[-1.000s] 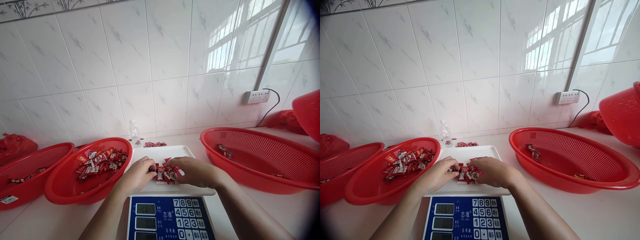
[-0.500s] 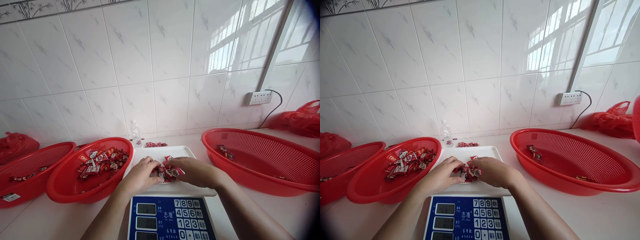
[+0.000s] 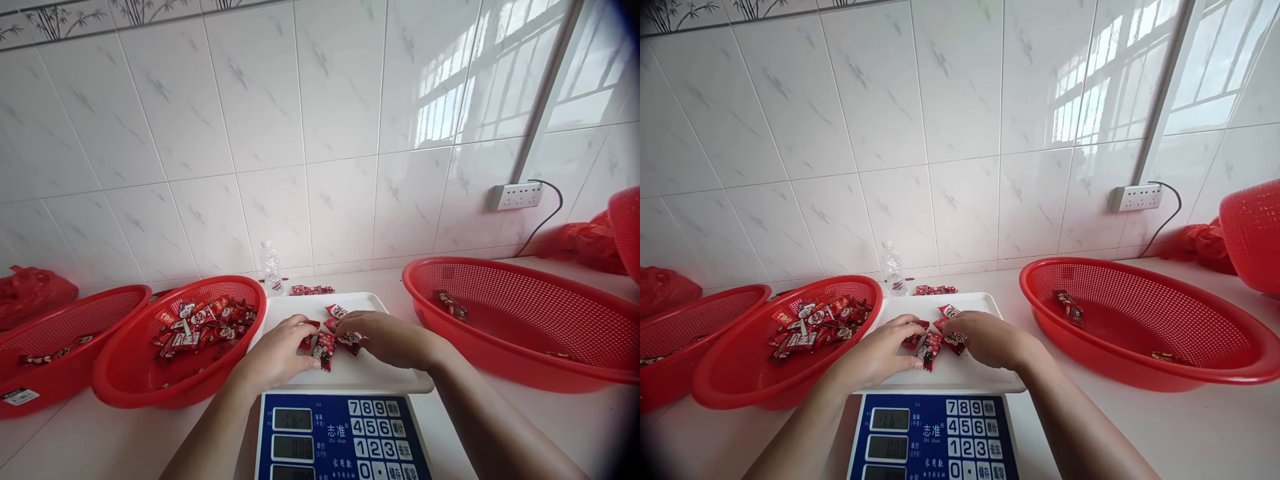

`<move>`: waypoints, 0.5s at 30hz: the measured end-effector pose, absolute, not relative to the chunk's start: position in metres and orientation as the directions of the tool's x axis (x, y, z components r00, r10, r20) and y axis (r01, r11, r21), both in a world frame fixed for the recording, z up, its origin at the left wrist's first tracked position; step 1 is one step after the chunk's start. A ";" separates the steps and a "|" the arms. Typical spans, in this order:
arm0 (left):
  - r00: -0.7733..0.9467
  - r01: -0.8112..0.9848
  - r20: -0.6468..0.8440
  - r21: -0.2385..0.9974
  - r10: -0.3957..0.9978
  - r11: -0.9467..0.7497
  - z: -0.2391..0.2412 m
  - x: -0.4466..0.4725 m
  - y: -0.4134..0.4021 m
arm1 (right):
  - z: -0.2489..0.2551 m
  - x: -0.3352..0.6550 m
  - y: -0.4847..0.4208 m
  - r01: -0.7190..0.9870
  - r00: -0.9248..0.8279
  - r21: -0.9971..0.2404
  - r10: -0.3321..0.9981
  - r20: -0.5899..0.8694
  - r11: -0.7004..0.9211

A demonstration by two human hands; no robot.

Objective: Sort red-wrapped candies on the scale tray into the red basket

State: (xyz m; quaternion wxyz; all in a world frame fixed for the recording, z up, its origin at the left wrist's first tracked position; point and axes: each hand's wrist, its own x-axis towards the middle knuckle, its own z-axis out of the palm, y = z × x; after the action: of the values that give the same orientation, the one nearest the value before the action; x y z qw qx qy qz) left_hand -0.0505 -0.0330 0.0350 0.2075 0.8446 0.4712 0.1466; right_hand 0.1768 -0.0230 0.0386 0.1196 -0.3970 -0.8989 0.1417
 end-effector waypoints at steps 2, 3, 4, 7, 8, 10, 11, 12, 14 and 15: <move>0.482 0.764 0.050 0.465 0.875 -0.448 0.034 -0.052 -0.032 | 0.039 0.176 -0.023 0.678 -0.658 -0.356 0.747 0.097 0.643; 0.475 0.773 0.046 0.456 0.879 -0.442 0.034 -0.053 -0.031 | 0.040 0.176 -0.023 0.679 -0.657 -0.361 0.749 0.089 0.639; 0.475 0.777 0.039 0.450 0.879 -0.440 0.034 -0.053 -0.031 | 0.040 0.175 -0.024 0.683 -0.654 -0.366 0.752 0.078 0.632; 0.506 0.760 0.016 0.465 0.862 -0.454 0.034 -0.054 -0.031 | 0.041 0.173 -0.025 0.696 -0.644 -0.378 0.764 0.048 0.610; 0.524 0.745 0.015 0.475 0.851 -0.468 0.034 -0.053 -0.032 | 0.041 0.172 -0.025 0.697 -0.643 -0.382 0.765 0.041 0.606; 0.558 0.714 0.025 0.495 0.830 -0.495 0.034 -0.052 -0.033 | 0.041 0.171 -0.026 0.689 -0.649 -0.397 0.760 0.033 0.606; 0.567 0.704 0.033 0.501 0.823 -0.504 0.035 -0.052 -0.034 | 0.041 0.171 -0.026 0.686 -0.650 -0.405 0.759 0.030 0.604; 0.570 0.698 0.039 0.504 0.820 -0.509 0.035 -0.052 -0.034 | 0.041 0.171 -0.026 0.691 -0.641 -0.409 0.766 0.035 0.596; 0.576 0.690 0.045 0.507 0.816 -0.515 0.035 -0.051 -0.035 | 0.039 0.172 -0.023 0.723 -0.591 -0.402 0.804 0.062 0.562; 0.583 0.686 0.047 0.506 0.811 -0.522 0.035 -0.051 -0.035 | 0.038 0.173 -0.021 0.745 -0.556 -0.393 0.827 0.079 0.539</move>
State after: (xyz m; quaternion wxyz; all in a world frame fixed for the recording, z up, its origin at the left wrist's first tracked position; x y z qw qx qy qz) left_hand -0.0511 -0.0347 0.0348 0.2230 0.8612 0.4348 0.1400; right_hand 0.1729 -0.0215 0.0381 0.1289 -0.4531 -0.8676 0.1593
